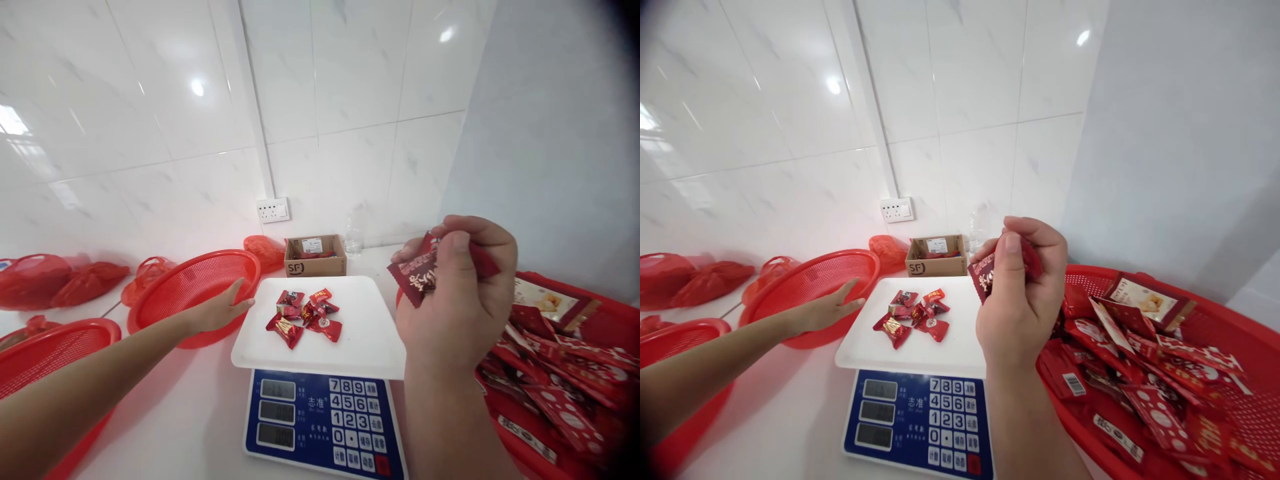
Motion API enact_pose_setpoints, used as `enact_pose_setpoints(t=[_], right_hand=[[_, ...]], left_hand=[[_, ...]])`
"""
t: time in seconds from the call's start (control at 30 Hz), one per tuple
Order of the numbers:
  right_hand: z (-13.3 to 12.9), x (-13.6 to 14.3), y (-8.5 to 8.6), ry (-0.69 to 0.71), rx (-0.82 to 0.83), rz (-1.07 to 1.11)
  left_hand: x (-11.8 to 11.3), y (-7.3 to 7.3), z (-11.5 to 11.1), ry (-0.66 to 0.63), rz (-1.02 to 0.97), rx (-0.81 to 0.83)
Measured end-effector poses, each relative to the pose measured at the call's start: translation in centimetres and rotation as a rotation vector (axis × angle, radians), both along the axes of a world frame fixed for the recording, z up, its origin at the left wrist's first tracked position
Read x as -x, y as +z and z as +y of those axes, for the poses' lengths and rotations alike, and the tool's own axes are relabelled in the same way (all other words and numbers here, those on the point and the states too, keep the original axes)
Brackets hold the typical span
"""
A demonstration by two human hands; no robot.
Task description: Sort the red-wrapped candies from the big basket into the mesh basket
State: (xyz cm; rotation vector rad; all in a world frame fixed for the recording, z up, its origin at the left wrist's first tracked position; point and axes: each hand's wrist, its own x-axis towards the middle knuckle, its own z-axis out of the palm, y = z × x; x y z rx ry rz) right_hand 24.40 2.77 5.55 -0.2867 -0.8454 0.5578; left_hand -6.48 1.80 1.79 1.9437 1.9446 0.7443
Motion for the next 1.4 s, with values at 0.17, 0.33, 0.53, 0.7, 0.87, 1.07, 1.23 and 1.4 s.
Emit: enact_pose_setpoints(t=[0.17, 0.33, 0.53, 0.7, 0.87, 1.07, 1.23, 1.4], right_hand=[[0.0, 0.1, -0.1, -0.001, -0.042, -0.021], [-0.4, 0.1, -0.1, 0.004, -0.013, -0.041], [-0.1, 0.1, -0.1, -0.018, -0.034, -0.065], [0.0, 0.1, -0.2, 0.007, -0.017, -0.064], [-0.2, -0.1, -0.1, -0.02, -0.02, -0.062], [-0.2, -0.2, -0.1, -0.003, 0.002, -0.08], [-0.1, -0.1, -0.2, 0.023, -0.016, -0.063], [-0.3, 0.0, -0.3, 0.035, 0.001, -0.09]], left_hand=[[-5.3, -1.7, 0.6, -0.182, 0.17, 0.101], [-8.5, -3.3, 2.0, -0.263, 0.254, 0.13], [-9.1, -3.5, 2.7, -0.229, 0.306, 0.045], [-8.8, -3.1, 2.5, -0.171, 0.277, 0.033], [-7.1, -1.5, 2.3, -0.046, 0.21, -0.058], [-0.9, 0.7, 2.2, 0.156, 0.23, -0.153], [0.1, -0.5, 1.7, 0.141, 0.328, -0.171], [-6.3, -2.8, 1.9, -0.159, 0.337, -0.062]])
